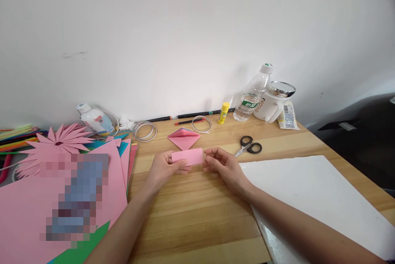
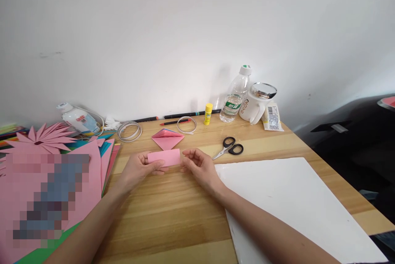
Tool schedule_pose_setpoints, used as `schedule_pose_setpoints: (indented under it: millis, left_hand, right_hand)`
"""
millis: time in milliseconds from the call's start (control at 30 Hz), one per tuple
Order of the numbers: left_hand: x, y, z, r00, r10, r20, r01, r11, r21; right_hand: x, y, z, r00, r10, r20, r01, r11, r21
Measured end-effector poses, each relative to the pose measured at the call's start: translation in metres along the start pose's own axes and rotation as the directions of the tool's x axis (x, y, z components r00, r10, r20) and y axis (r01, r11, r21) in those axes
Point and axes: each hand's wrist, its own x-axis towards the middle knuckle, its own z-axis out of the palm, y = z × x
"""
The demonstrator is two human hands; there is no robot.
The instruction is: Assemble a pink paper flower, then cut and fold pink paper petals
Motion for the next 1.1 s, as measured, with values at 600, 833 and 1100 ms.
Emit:
schedule_pose_setpoints:
  millis: [600,833,1100]
  left_hand:
    - [-0.002,-0.013,0.024,0.996,0.068,-0.057,-0.053,0.971,0.235]
    - [-0.002,-0.011,0.022,0.996,0.0,-0.093,0.016,0.985,0.17]
    - [0.0,0.0,0.003,0.986,0.009,-0.168,0.014,0.991,0.135]
  right_hand:
    - [-0.001,0.005,0.001,0.989,0.051,0.137,-0.03,0.987,-0.155]
    - [-0.001,0.004,0.001,0.991,0.06,0.118,-0.039,0.984,-0.174]
    - [0.0,0.005,-0.002,0.994,0.087,0.071,-0.077,0.987,-0.141]
